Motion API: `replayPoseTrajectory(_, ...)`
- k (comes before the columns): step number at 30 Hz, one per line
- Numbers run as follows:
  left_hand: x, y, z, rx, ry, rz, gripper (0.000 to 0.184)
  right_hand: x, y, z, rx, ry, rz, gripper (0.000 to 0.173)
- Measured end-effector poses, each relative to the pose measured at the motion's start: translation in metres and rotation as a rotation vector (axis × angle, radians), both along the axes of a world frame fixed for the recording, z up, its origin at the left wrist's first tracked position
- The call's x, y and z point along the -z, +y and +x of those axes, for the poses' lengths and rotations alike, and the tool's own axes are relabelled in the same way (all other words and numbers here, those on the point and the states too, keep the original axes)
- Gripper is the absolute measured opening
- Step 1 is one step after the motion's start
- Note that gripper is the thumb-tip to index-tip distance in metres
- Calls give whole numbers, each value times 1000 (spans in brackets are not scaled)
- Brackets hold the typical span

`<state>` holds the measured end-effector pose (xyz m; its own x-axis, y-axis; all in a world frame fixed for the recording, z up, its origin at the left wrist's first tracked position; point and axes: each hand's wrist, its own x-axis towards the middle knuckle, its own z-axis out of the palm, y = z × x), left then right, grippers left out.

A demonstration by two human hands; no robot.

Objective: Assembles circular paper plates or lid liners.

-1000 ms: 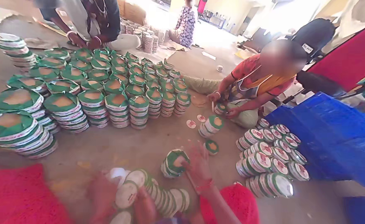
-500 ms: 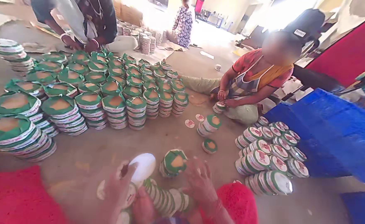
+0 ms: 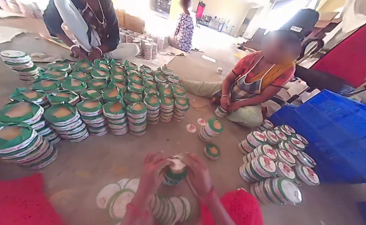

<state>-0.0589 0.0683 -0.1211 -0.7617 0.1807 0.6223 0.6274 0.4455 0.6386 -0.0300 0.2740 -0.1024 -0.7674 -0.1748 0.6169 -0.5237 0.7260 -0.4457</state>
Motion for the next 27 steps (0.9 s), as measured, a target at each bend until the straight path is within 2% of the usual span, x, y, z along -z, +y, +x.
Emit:
replayPoseTrajectory(2, 13, -1, 3, -31, 3, -115, 20, 12, 3, 1, 14, 23, 193, 34)
replayPoseTrajectory(4, 23, -3, 9, -12, -38, -178, 24, 25, 6, 4, 21, 30, 300, 37)
replayPoseTrajectory(8, 32, -4, 17, 62, -63, -197, 42, 33, 9, 14, 11, 29, 321, 37)
replayPoseTrajectory(14, 35, -3, 16, 97, -129, -197, 37, 20, 0, 19, 92, -13, 271, 40)
replayPoseTrajectory(17, 37, -1, 15, 82, -124, -173, 36, 11, -14, 16, 62, -93, 172, 46)
replayPoseTrajectory(20, 38, 1, 16, 59, -117, -182, 34, 13, -24, 8, 10, -221, 261, 46)
replayPoseTrajectory(23, 39, 3, 17, 17, -111, -186, 34, 13, -31, 3, 47, -392, 347, 52)
replayPoseTrajectory(25, 37, 6, 19, 2, -138, -197, 41, 6, -33, 5, 69, -543, 393, 56)
replayPoseTrajectory(27, 30, 8, 15, 10, -216, -208, 62, -3, -34, 1, 73, -659, 424, 59)
